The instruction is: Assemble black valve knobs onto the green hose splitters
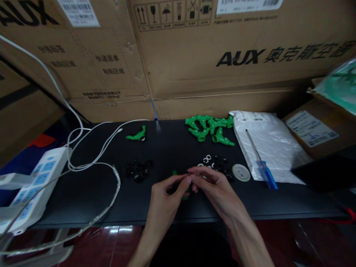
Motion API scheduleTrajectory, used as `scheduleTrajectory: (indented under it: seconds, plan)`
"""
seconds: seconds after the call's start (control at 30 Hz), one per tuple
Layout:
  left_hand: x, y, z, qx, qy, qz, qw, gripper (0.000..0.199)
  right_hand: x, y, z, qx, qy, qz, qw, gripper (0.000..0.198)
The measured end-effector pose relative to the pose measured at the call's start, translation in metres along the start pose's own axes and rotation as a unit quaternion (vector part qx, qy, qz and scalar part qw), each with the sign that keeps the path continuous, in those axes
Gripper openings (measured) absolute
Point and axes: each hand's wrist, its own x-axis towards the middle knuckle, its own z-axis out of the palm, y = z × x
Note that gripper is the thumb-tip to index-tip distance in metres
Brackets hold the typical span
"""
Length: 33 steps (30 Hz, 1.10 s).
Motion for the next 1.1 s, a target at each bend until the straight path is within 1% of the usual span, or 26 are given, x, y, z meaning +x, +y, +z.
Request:
scheduleTrajectory:
  seconds: [0.23,0.33,0.47,0.57,0.73,0.83,0.97,1.1]
  plan:
    - [-0.003,-0.002,0.005,-0.071,0.016,-0.023,0.997,0.031,-0.003,0.008,0.003,0.021,0.030,-0.010,0.999,0.028]
    - [-0.004,-0.003,0.005,-0.096,0.004,-0.023,0.995,0.034,-0.002,0.010,0.004,0.033,0.033,-0.015,0.999,0.029]
    - [-0.003,-0.005,0.003,-0.111,-0.008,-0.021,0.994,0.033,-0.001,0.014,0.004,0.039,0.042,-0.020,0.998,0.029]
    - [-0.002,-0.006,0.002,-0.122,-0.010,-0.026,0.992,0.032,-0.002,0.021,0.009,0.035,0.070,-0.032,0.996,0.027]
    - [-0.001,-0.007,0.002,-0.153,0.028,-0.020,0.988,0.031,-0.007,0.031,0.020,0.013,0.133,-0.068,0.989,0.024]
    - [-0.001,-0.010,0.005,-0.148,0.042,-0.005,0.988,0.027,-0.011,0.034,0.022,-0.013,0.153,-0.084,0.985,0.022]
    - [-0.001,-0.017,0.008,-0.134,0.056,0.010,0.989,0.025,-0.016,0.037,0.019,-0.056,0.145,-0.116,0.981,0.018]
    - [-0.004,-0.024,0.008,-0.104,0.051,0.043,0.992,0.022,-0.018,0.041,0.015,-0.088,0.149,-0.145,0.974,0.015]
